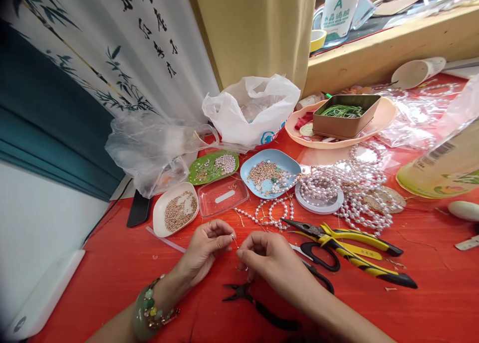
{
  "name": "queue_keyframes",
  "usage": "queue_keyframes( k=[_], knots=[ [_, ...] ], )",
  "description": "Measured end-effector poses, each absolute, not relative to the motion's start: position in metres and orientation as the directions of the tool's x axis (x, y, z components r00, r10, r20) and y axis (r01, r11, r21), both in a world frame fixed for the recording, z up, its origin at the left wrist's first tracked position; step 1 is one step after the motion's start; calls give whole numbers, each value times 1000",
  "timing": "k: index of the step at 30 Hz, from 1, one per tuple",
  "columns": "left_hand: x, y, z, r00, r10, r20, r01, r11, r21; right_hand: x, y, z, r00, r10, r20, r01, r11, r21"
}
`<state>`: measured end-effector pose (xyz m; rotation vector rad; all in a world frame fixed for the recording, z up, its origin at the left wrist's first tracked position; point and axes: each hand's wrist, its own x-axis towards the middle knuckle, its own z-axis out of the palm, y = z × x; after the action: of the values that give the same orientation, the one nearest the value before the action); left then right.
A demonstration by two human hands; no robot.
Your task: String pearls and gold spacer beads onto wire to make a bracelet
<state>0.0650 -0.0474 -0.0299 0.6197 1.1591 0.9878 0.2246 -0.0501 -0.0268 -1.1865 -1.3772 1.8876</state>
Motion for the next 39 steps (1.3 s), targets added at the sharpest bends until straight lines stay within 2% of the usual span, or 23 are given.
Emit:
queue_keyframes(
  k=[7,12,25,39],
  knots=[
    [63,-49,-26,64,923,-379,-226,383,896,224,-49,-22,-485,810,-329,126,-308,-943],
    [62,-49,-28,105,919,-380,-206,394,896,225,-49,-23,-490,810,-322,137,-294,-946],
    [60,-47,-29,49,904,-424,-343,414,843,226,-49,-21,-465,829,-312,83,-310,-947],
    [60,-48,-31,102,913,-394,-290,407,867,227,-50,-15,-440,838,-322,113,-304,-946]
  ],
)
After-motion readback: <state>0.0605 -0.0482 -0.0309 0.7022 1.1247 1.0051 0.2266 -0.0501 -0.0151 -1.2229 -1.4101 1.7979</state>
